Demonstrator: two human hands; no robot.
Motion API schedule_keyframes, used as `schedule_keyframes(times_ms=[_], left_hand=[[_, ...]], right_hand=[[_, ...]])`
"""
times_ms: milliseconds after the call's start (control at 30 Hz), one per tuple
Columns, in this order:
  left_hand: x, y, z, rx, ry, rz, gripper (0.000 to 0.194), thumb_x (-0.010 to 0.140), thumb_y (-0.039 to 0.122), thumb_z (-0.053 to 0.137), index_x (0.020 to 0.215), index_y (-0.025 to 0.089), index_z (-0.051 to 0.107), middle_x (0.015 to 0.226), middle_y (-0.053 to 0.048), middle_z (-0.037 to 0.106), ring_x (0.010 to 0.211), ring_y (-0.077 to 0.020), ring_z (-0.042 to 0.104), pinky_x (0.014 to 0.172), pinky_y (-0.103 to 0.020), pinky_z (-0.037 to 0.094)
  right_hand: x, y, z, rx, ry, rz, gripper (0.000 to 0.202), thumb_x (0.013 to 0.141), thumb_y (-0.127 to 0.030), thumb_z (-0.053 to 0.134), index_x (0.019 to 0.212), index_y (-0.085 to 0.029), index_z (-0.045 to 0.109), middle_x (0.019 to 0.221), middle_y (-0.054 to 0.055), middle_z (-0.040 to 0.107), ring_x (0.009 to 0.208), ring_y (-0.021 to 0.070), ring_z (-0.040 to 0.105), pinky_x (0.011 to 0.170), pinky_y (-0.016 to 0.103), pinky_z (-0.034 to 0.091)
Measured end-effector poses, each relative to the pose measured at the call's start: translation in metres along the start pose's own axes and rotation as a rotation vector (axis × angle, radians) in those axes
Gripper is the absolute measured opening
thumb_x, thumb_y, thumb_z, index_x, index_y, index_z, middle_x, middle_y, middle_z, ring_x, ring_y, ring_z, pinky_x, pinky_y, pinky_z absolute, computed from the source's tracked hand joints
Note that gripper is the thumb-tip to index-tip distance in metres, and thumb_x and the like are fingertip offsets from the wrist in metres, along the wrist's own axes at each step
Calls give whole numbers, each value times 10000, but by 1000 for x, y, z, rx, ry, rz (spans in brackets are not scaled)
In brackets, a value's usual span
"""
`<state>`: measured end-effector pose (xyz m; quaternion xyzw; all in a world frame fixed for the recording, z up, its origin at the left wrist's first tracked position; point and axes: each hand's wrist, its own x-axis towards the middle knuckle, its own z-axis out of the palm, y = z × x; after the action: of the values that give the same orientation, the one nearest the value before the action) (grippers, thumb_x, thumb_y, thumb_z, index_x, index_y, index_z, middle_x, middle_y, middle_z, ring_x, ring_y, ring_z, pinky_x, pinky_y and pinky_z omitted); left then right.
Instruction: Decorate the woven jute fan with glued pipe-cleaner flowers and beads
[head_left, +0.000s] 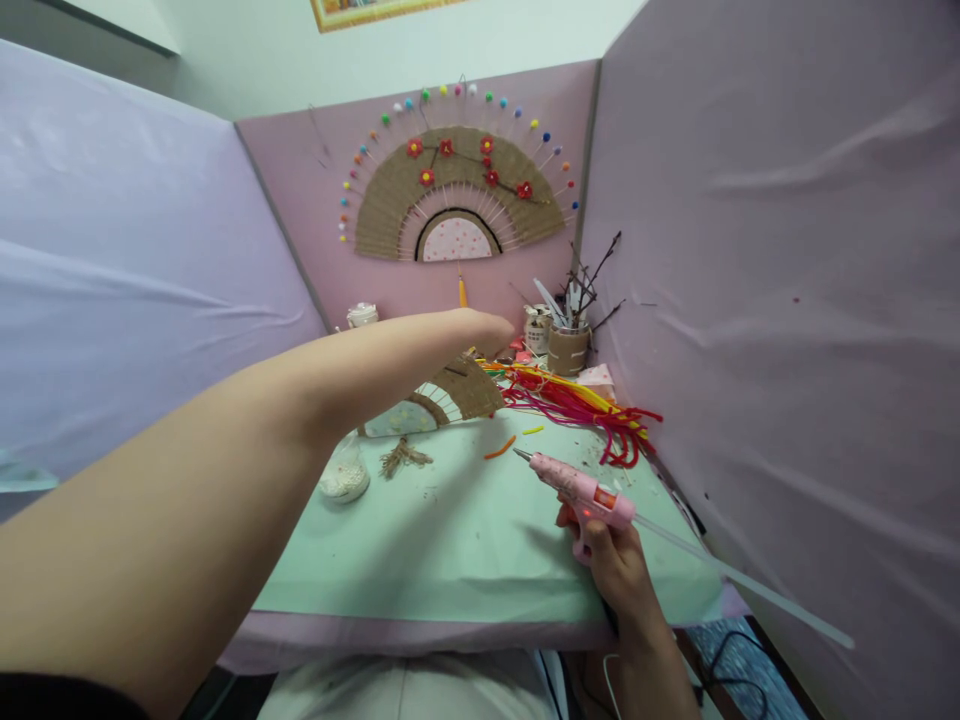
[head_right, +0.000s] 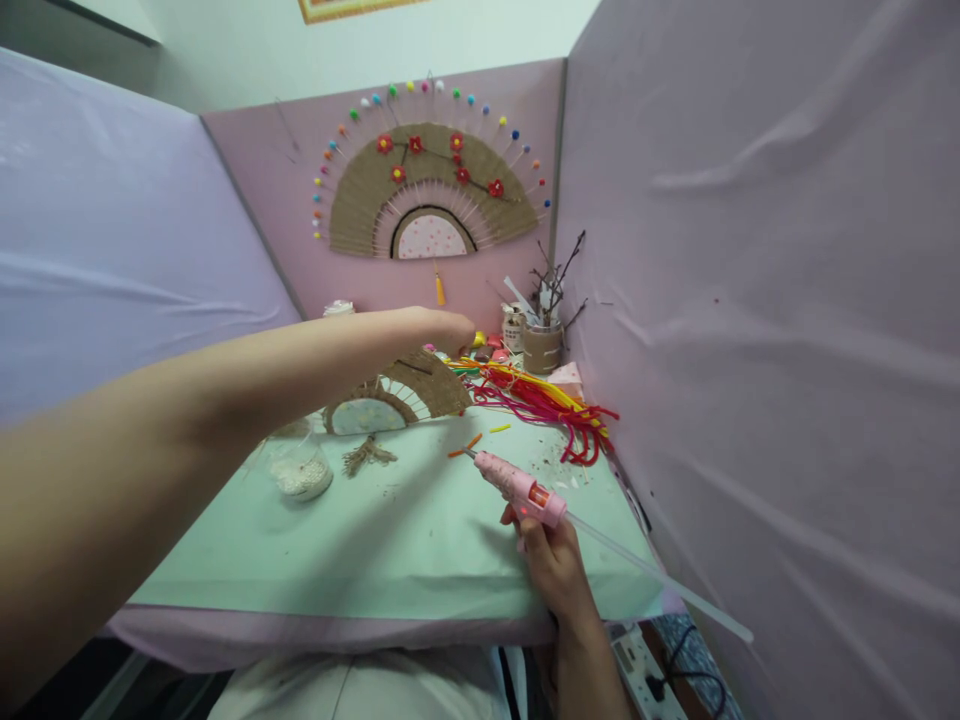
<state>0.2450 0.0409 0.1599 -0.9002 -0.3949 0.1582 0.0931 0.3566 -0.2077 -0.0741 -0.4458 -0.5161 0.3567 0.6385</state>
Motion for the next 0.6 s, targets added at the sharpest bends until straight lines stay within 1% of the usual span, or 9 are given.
schedule_keyframes(times_ms=[100, 167, 367, 467, 600], left_hand=[[-4, 1, -3, -24, -8, -22, 367, 895, 375, 616, 1131, 95, 640, 1127, -71, 655, 1019, -258, 598, 895, -408, 502], [-8, 3, -5, -36, -9, -24, 384, 912, 386, 589, 1206, 140, 593, 1222, -73, 605, 1054, -271, 602, 886, -448, 531], [-17, 8, -9, -55, 17, 19, 387, 908, 386, 595, 1205, 139, 598, 1223, -75, 603, 1065, -275, 599, 885, -437, 532], [-19, 9, -9, -60, 29, 31, 394, 904, 386, 601, 1203, 129, 598, 1217, -73, 605, 1066, -282, 598, 887, -436, 530], [-19, 9, -8, -61, 51, 51, 382, 912, 373, 594, 1213, 138, 592, 1228, -81, 600, 1067, -266, 599, 887, -434, 529]], right_hand=[[0, 0, 0, 1, -8, 1, 477, 891, -599, 495, 773, -181, 692, 639, 39, 601, 465, 122, 434, 432, 250, 367], [0, 0, 0, -5, -6, 3, 478, 889, -603, 496, 775, -183, 695, 645, 43, 606, 475, 129, 447, 445, 257, 381], [0, -1, 0, -13, 1, 19, 488, 876, -620, 497, 767, -185, 689, 630, 44, 606, 474, 136, 443, 449, 266, 393], [-1, 0, 0, -10, -4, 21, 486, 879, -615, 496, 772, -184, 694, 616, 40, 599, 465, 131, 433, 434, 255, 374], [0, 2, -1, -6, -8, 11, 489, 884, -612, 492, 770, -181, 695, 618, 39, 599, 460, 125, 428, 440, 255, 374]])
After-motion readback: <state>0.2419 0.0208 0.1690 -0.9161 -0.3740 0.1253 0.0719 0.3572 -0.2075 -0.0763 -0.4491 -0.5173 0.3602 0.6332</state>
